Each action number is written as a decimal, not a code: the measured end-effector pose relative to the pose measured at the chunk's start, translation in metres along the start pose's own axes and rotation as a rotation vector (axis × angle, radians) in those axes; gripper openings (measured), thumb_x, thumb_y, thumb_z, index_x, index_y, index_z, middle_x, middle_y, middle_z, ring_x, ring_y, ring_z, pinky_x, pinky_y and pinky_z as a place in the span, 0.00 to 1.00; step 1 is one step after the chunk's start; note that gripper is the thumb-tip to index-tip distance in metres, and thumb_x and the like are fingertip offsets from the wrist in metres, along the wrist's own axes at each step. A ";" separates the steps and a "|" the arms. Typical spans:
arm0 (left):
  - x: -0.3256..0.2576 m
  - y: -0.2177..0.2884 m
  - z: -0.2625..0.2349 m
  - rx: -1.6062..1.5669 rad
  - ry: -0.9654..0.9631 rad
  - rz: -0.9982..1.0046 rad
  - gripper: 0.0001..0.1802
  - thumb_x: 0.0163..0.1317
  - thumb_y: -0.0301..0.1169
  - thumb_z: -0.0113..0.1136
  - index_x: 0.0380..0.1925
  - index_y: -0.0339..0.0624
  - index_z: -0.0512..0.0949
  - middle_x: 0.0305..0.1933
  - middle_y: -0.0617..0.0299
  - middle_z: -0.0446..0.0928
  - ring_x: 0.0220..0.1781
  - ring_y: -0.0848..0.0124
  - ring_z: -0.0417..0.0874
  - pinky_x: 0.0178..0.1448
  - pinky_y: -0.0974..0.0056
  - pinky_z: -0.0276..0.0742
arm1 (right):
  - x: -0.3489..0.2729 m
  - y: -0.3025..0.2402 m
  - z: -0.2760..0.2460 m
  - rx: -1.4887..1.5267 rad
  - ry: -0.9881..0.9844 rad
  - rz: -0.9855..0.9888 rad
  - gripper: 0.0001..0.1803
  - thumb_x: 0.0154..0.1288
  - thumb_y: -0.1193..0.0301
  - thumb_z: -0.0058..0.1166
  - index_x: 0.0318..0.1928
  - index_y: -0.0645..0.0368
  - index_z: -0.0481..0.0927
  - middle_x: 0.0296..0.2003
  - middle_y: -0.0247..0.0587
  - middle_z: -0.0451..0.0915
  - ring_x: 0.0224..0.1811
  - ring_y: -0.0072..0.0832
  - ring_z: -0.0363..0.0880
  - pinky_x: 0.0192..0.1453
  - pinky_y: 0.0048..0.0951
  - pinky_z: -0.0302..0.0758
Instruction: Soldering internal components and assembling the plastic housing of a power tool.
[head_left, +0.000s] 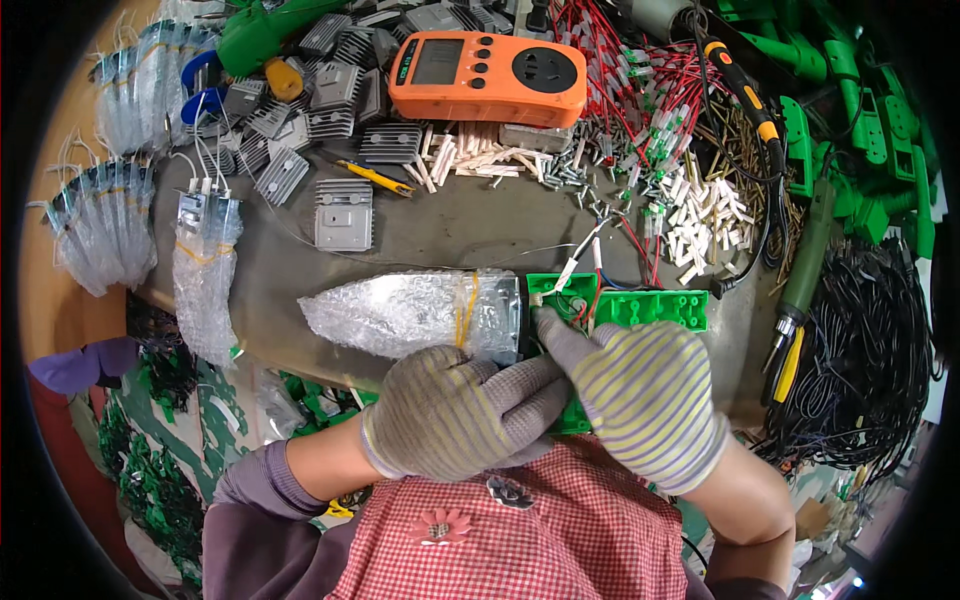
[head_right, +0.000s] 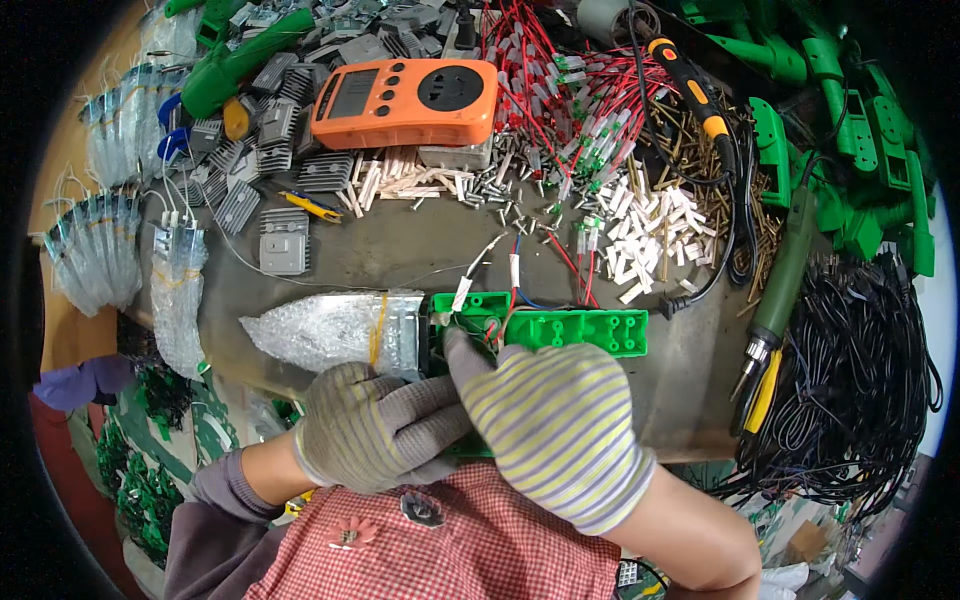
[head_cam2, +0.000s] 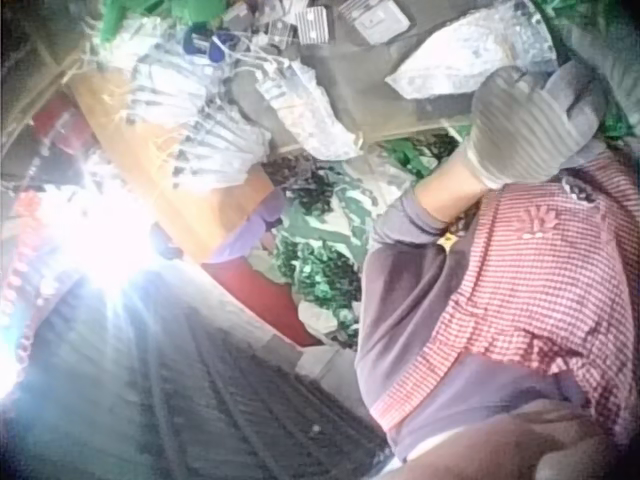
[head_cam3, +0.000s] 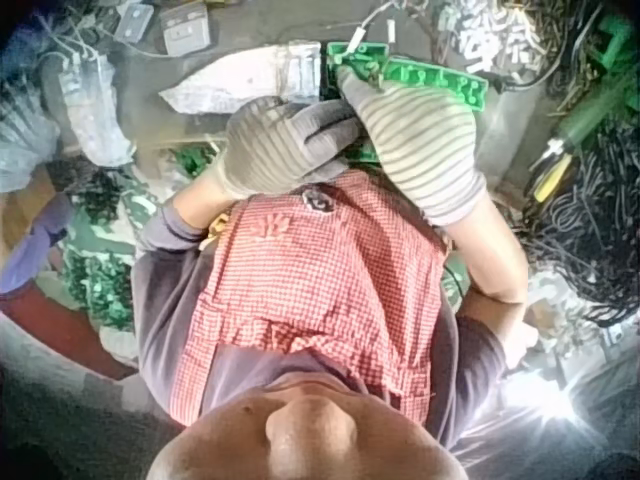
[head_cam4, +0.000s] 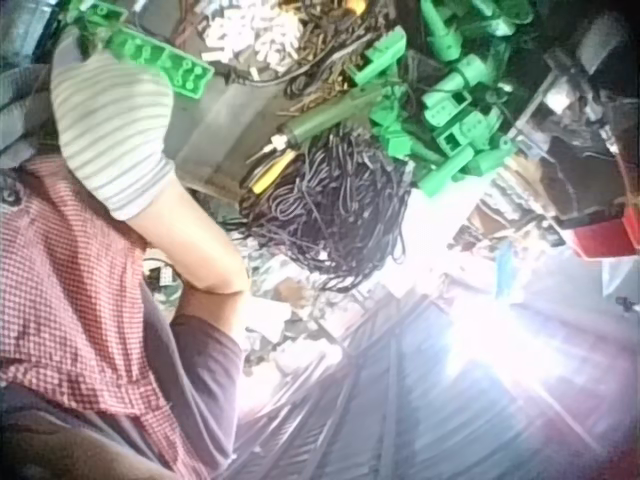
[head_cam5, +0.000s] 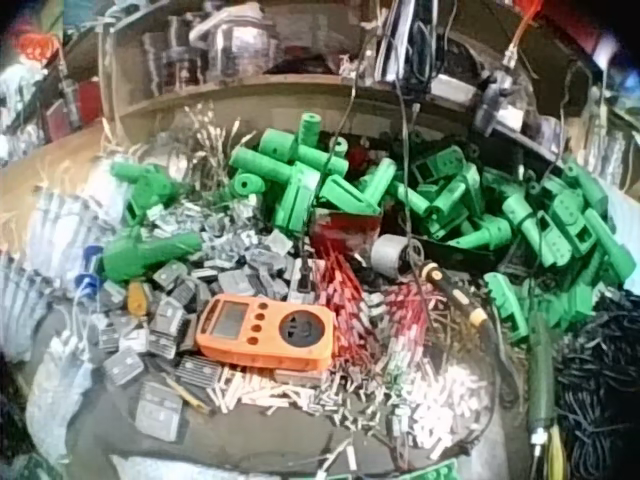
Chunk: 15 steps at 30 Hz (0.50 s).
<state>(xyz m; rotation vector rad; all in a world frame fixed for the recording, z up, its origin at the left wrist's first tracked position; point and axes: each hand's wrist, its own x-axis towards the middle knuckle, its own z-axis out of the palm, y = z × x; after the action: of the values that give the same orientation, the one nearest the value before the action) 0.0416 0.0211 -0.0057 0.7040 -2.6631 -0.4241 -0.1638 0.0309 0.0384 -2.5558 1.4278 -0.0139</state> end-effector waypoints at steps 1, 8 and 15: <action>-0.003 -0.002 0.006 -0.019 0.076 0.018 0.26 0.50 0.53 0.67 0.47 0.53 0.82 0.47 0.68 0.79 0.29 0.71 0.82 0.27 0.62 0.76 | 0.002 0.003 0.000 -0.001 0.001 -0.005 0.19 0.66 0.67 0.47 0.54 0.59 0.80 0.20 0.38 0.74 0.20 0.33 0.77 0.23 0.40 0.69; -0.004 -0.006 0.011 -0.117 0.236 0.030 0.24 0.41 0.47 0.73 0.41 0.52 0.84 0.39 0.66 0.74 0.30 0.68 0.81 0.28 0.62 0.77 | -0.013 0.007 0.003 0.435 -0.011 -0.019 0.32 0.62 0.67 0.51 0.65 0.71 0.69 0.28 0.58 0.80 0.29 0.52 0.80 0.38 0.49 0.77; -0.004 -0.004 0.013 -0.137 0.301 0.108 0.24 0.30 0.42 0.75 0.35 0.55 0.87 0.31 0.69 0.66 0.29 0.70 0.74 0.28 0.64 0.70 | -0.017 0.007 0.004 0.525 -0.106 -0.038 0.39 0.57 0.68 0.53 0.67 0.79 0.63 0.28 0.64 0.80 0.33 0.55 0.81 0.41 0.50 0.78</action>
<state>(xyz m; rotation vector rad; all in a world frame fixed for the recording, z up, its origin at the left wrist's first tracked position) 0.0410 0.0220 -0.0202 0.5325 -2.3508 -0.4296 -0.1780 0.0429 0.0348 -2.1172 1.1492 -0.2248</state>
